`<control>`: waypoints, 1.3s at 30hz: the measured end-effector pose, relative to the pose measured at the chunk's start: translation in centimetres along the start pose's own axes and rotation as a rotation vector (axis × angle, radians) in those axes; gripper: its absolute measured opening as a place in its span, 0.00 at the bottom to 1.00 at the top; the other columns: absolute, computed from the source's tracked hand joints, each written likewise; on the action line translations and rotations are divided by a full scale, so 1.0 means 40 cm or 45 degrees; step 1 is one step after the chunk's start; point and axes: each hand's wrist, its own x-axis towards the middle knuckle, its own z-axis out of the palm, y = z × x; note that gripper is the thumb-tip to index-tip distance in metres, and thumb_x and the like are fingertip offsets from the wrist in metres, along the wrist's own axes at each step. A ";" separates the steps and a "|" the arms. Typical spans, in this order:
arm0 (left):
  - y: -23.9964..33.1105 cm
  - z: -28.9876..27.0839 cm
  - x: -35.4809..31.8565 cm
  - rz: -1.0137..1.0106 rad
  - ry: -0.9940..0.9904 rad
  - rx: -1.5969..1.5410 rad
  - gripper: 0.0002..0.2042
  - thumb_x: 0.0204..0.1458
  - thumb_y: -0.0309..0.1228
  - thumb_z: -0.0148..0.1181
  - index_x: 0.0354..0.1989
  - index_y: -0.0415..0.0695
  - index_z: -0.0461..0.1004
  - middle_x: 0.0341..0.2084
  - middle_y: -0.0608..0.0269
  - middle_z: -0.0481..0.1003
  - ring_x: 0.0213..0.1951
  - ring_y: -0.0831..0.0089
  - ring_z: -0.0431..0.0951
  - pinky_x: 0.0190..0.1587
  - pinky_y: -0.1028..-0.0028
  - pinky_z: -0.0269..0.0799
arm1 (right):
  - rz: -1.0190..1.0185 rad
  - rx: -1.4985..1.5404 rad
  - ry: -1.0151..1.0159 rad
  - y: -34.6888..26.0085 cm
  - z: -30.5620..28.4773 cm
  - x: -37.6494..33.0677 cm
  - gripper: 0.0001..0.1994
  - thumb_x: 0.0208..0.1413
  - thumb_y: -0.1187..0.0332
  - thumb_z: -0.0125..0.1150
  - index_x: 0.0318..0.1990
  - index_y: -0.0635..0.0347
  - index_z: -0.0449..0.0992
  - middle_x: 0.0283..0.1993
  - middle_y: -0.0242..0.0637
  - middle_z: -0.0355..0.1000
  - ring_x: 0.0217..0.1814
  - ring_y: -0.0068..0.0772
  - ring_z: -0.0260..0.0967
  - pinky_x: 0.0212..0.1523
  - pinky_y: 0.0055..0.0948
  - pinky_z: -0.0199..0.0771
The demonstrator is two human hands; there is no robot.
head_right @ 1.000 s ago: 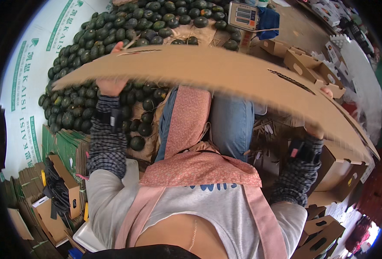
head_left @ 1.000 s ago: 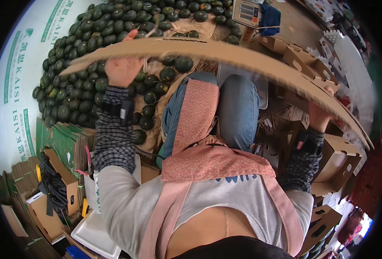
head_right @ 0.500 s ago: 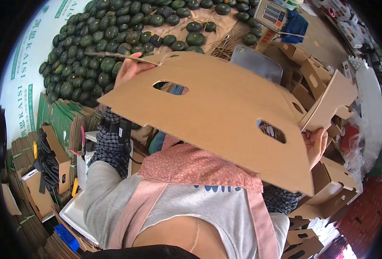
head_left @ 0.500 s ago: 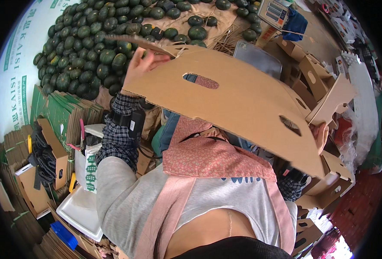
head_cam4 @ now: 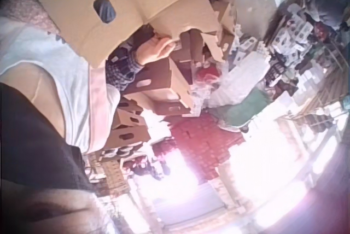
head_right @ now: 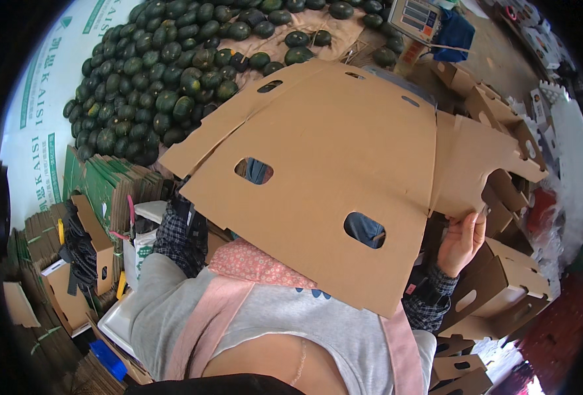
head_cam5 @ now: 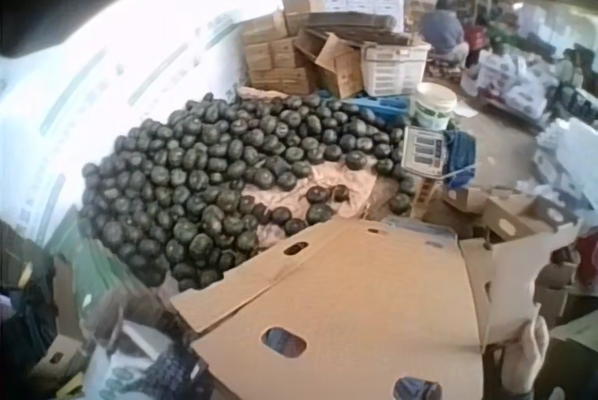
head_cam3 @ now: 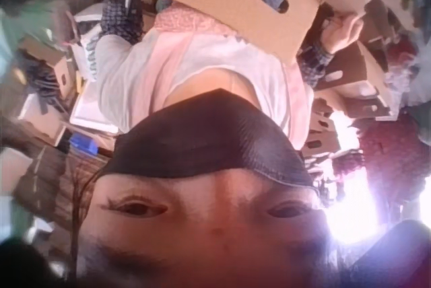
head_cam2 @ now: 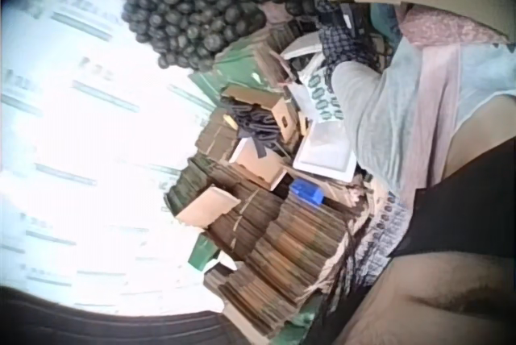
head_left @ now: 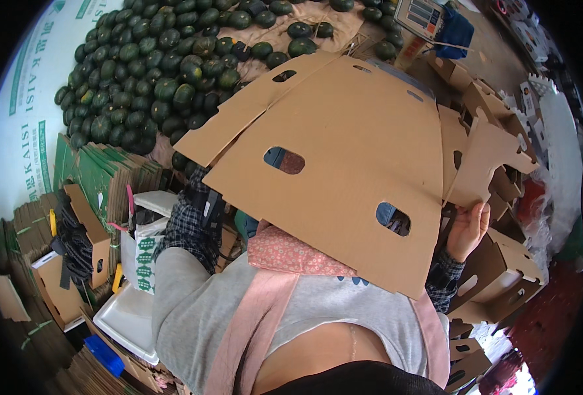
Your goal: The person selects small green pumpkins from a large pile and places them into a cardboard box. Then the person picks up a flat cardboard sheet and folds it into a box shape, tucking flaps to secure the structure.
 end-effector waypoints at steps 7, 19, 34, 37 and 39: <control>0.065 -0.087 -0.019 0.123 -0.060 0.031 0.30 0.59 0.34 0.58 0.66 0.42 0.52 0.48 0.64 0.70 0.46 0.75 0.73 0.46 0.74 0.72 | 0.082 0.097 0.081 -0.008 -0.002 0.008 0.07 0.65 0.68 0.50 0.36 0.59 0.70 0.30 0.29 0.66 0.35 0.26 0.68 0.42 0.31 0.73; 0.046 0.010 0.230 0.711 -0.047 -0.082 0.08 0.62 0.32 0.52 0.40 0.39 0.68 0.27 0.66 0.72 0.30 0.77 0.71 0.35 0.78 0.68 | 0.200 -0.079 0.048 -0.059 0.022 0.015 0.09 0.66 0.70 0.48 0.31 0.58 0.68 0.32 0.29 0.69 0.33 0.21 0.65 0.40 0.25 0.68; 0.013 -0.063 0.168 0.527 0.113 0.237 0.09 0.62 0.33 0.53 0.41 0.40 0.72 0.31 0.72 0.71 0.32 0.84 0.67 0.37 0.81 0.64 | 0.011 -0.507 -0.069 -0.067 0.108 -0.018 0.46 0.47 0.80 0.63 0.70 0.55 0.40 0.42 0.36 0.69 0.37 0.25 0.68 0.38 0.23 0.72; -0.008 -0.087 0.178 0.537 0.057 0.241 0.13 0.63 0.35 0.53 0.47 0.38 0.71 0.41 0.67 0.72 0.42 0.80 0.69 0.46 0.77 0.66 | 0.088 -0.104 -0.012 -0.063 0.109 -0.035 0.46 0.53 0.86 0.51 0.72 0.45 0.32 0.35 0.35 0.69 0.25 0.21 0.63 0.23 0.18 0.63; -0.016 -0.074 0.176 0.534 0.079 0.185 0.13 0.63 0.35 0.52 0.49 0.39 0.69 0.45 0.67 0.72 0.46 0.78 0.70 0.52 0.73 0.67 | 0.094 -0.103 -0.009 -0.060 0.094 -0.041 0.42 0.58 0.82 0.47 0.72 0.43 0.30 0.34 0.36 0.68 0.25 0.21 0.62 0.24 0.20 0.64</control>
